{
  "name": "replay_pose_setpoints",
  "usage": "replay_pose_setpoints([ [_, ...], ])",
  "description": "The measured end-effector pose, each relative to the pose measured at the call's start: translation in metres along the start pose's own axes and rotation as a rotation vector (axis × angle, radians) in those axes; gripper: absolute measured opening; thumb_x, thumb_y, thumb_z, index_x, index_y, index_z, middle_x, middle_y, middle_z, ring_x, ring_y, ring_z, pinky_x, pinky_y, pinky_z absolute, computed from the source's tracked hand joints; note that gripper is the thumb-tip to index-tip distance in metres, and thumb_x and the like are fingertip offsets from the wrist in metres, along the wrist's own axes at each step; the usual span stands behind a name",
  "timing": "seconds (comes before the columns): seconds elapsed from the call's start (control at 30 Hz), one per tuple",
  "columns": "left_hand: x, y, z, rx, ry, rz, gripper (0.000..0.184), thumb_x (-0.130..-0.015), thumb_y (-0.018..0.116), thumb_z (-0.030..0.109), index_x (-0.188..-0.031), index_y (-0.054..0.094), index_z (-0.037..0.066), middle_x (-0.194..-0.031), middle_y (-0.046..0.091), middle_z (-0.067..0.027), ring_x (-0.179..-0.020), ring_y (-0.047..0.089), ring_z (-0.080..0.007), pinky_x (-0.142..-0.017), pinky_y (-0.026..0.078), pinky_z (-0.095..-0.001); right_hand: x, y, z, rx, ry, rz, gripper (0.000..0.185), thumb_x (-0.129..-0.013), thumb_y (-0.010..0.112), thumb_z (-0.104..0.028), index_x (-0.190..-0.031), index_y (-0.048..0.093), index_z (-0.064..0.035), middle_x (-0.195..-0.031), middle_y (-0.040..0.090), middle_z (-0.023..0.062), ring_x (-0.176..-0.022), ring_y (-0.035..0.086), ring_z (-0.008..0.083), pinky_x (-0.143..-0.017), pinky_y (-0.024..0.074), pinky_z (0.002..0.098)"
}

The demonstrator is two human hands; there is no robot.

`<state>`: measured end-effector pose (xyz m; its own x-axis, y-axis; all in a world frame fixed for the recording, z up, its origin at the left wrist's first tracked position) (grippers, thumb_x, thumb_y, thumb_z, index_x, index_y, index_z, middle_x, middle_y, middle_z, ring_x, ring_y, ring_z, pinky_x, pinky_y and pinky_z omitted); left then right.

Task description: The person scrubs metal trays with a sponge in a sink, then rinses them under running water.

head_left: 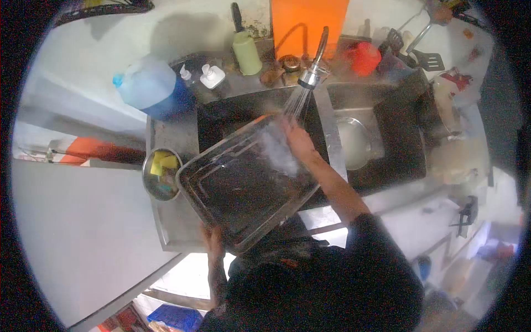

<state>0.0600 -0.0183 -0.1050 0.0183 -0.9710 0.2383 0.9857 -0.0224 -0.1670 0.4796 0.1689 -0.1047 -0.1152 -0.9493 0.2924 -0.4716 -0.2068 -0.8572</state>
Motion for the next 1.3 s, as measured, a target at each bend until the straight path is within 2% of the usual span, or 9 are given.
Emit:
replay_pose_setpoints([
  [0.07, -0.012, 0.009, 0.021, -0.057, 0.013, 0.075, 0.057, -0.092, 0.057, 0.020, -0.140, 0.031, 0.003, -0.121, 0.050, -0.0115, -0.104, 0.051, -0.0227, -0.087, 0.045, -0.0386, -0.025, 0.030, 0.022, -0.194, 0.022, 0.014, 0.050, -0.093, 0.046, -0.013, -0.141, 0.032, -0.0064, -0.135, 0.044, 0.0253, -0.106, 0.058, 0.0417, -0.086, 0.0515, 0.0488],
  [0.17, -0.013, 0.011, 0.045, 0.611, -0.143, 0.191, 0.056, -0.091, 0.058, 0.019, -0.138, 0.033, 0.003, -0.115, 0.051, -0.0099, -0.098, 0.052, -0.0210, -0.081, 0.047, -0.0367, -0.008, 0.045, 0.026, -0.294, -0.256, 0.065, 0.052, -0.095, 0.043, -0.015, -0.143, 0.027, -0.0045, -0.136, 0.043, 0.0272, -0.110, 0.056, 0.0430, -0.090, 0.0489, 0.0484],
  [0.37, -0.021, -0.015, 0.051, 0.242, -0.018, 0.162, 0.061, -0.087, 0.061, 0.019, -0.139, 0.032, 0.004, -0.116, 0.052, -0.0098, -0.099, 0.052, -0.0205, -0.081, 0.047, -0.0369, 0.066, 0.037, 0.006, 0.101, -0.222, -0.090, 0.061, -0.091, 0.044, -0.011, -0.147, 0.021, -0.0039, -0.144, 0.035, 0.0239, -0.129, 0.042, 0.0396, -0.103, 0.0422, 0.0449],
  [0.47, -0.015, -0.006, 0.054, 0.177, -0.066, 0.233, 0.065, -0.088, 0.062, 0.023, -0.141, 0.029, 0.005, -0.120, 0.049, -0.0116, -0.104, 0.050, -0.0219, -0.087, 0.045, -0.0389, 0.047, 0.065, -0.007, 0.507, -0.377, 0.344, 0.067, -0.085, 0.048, -0.007, -0.147, 0.024, -0.0044, -0.149, 0.030, 0.0204, -0.136, 0.033, 0.0354, -0.102, 0.0441, 0.0425],
  [0.73, 0.002, 0.011, 0.011, 0.356, -0.104, 0.335, 0.067, -0.089, 0.058, 0.019, -0.146, 0.023, 0.006, -0.135, 0.040, -0.0146, -0.115, 0.044, -0.0247, -0.098, 0.039, -0.0422, 0.021, 0.103, -0.042, -0.330, -0.398, -0.103, 0.057, -0.090, 0.049, -0.015, -0.145, 0.033, -0.0132, -0.145, 0.037, 0.0166, -0.137, 0.033, 0.0310, -0.114, 0.0261, 0.0423],
  [0.87, 0.005, 0.031, 0.012, 0.338, -0.245, 0.154, 0.069, -0.090, 0.058, 0.017, -0.147, 0.021, 0.007, -0.138, 0.039, -0.0146, -0.118, 0.044, -0.0264, -0.097, 0.041, -0.0416, 0.047, 0.075, -0.098, -0.157, -0.674, 0.098, 0.046, -0.096, 0.043, -0.025, -0.141, 0.040, -0.0120, -0.141, 0.045, 0.0120, -0.135, 0.036, 0.0309, -0.113, 0.0252, 0.0421],
  [1.03, 0.007, 0.015, -0.015, 0.391, -0.184, 0.292, 0.064, -0.090, 0.057, 0.014, -0.145, 0.026, 0.005, -0.136, 0.042, -0.0146, -0.116, 0.047, -0.0266, -0.095, 0.044, -0.0405, 0.002, 0.103, -0.054, 0.138, -0.521, 0.197, 0.047, -0.098, 0.042, -0.033, -0.140, 0.041, -0.0131, -0.145, 0.041, 0.0131, -0.135, 0.034, 0.0304, -0.114, 0.0230, 0.0422],
  [1.17, 0.010, 0.020, 0.013, 0.219, -0.126, 0.393, 0.062, -0.090, 0.057, 0.016, -0.144, 0.029, 0.005, -0.132, 0.045, -0.0144, -0.112, 0.049, -0.0252, -0.091, 0.045, -0.0392, 0.048, 0.089, -0.052, -0.049, -0.695, -0.134, 0.047, -0.098, 0.041, -0.029, -0.142, 0.039, -0.0141, -0.147, 0.038, 0.0129, -0.137, 0.032, 0.0306, -0.114, 0.0246, 0.0424],
  [1.3, -0.004, 0.000, -0.030, 0.212, -0.068, 0.185, 0.063, -0.088, 0.060, 0.020, -0.142, 0.031, 0.004, -0.128, 0.047, -0.0134, -0.111, 0.048, -0.0244, -0.092, 0.043, -0.0392, 0.052, 0.075, -0.015, 0.264, -0.443, -0.238, 0.053, -0.095, 0.045, -0.024, -0.145, 0.033, -0.0162, -0.149, 0.034, 0.0128, -0.134, 0.037, 0.0322, -0.113, 0.0279, 0.0422],
])
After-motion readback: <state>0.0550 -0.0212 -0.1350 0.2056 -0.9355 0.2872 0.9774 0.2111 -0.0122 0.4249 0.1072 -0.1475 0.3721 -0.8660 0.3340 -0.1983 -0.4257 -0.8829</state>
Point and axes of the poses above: each hand's wrist, its own x-axis away from the middle knuckle, its own y-axis out of the palm, z = x × y, the point moved 6 cm from there along -x, towards the middle knuckle
